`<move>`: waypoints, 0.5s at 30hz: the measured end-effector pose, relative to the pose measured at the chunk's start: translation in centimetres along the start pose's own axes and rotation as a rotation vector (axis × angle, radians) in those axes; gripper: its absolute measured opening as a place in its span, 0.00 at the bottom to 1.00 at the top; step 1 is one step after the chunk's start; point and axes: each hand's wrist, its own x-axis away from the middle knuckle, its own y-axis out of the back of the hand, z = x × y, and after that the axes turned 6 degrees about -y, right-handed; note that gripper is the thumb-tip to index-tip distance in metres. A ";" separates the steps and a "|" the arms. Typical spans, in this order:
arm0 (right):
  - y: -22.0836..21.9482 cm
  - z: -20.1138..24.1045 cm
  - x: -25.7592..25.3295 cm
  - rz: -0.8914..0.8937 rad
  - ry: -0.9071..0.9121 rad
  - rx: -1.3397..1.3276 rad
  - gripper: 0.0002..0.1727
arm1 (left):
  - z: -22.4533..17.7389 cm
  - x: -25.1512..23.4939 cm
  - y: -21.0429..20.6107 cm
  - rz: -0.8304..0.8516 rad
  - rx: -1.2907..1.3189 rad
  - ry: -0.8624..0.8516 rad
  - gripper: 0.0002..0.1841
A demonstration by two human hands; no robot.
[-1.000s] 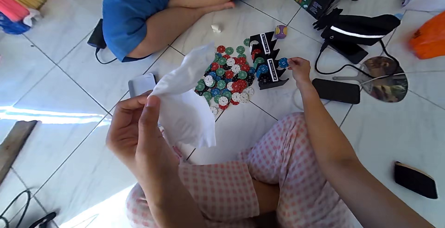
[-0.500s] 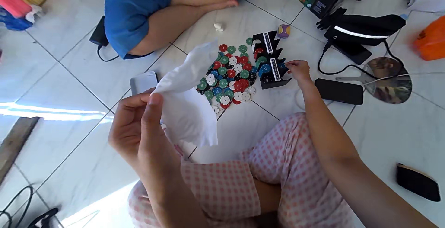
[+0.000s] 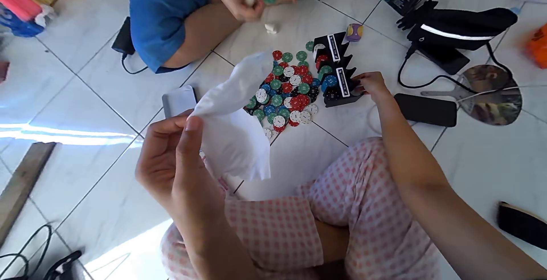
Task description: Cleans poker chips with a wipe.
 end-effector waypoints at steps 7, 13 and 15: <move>-0.2 -0.8 -0.9 -0.075 0.059 0.120 0.17 | 0.2 0.0 0.2 0.014 -0.022 -0.003 0.07; -0.1 -0.8 -0.7 -0.098 0.065 0.183 0.16 | 0.3 0.0 0.4 0.008 -0.012 -0.002 0.08; 0.0 -0.9 -0.8 -0.094 0.064 0.165 0.15 | 0.3 -0.1 0.5 -0.006 -0.012 -0.004 0.08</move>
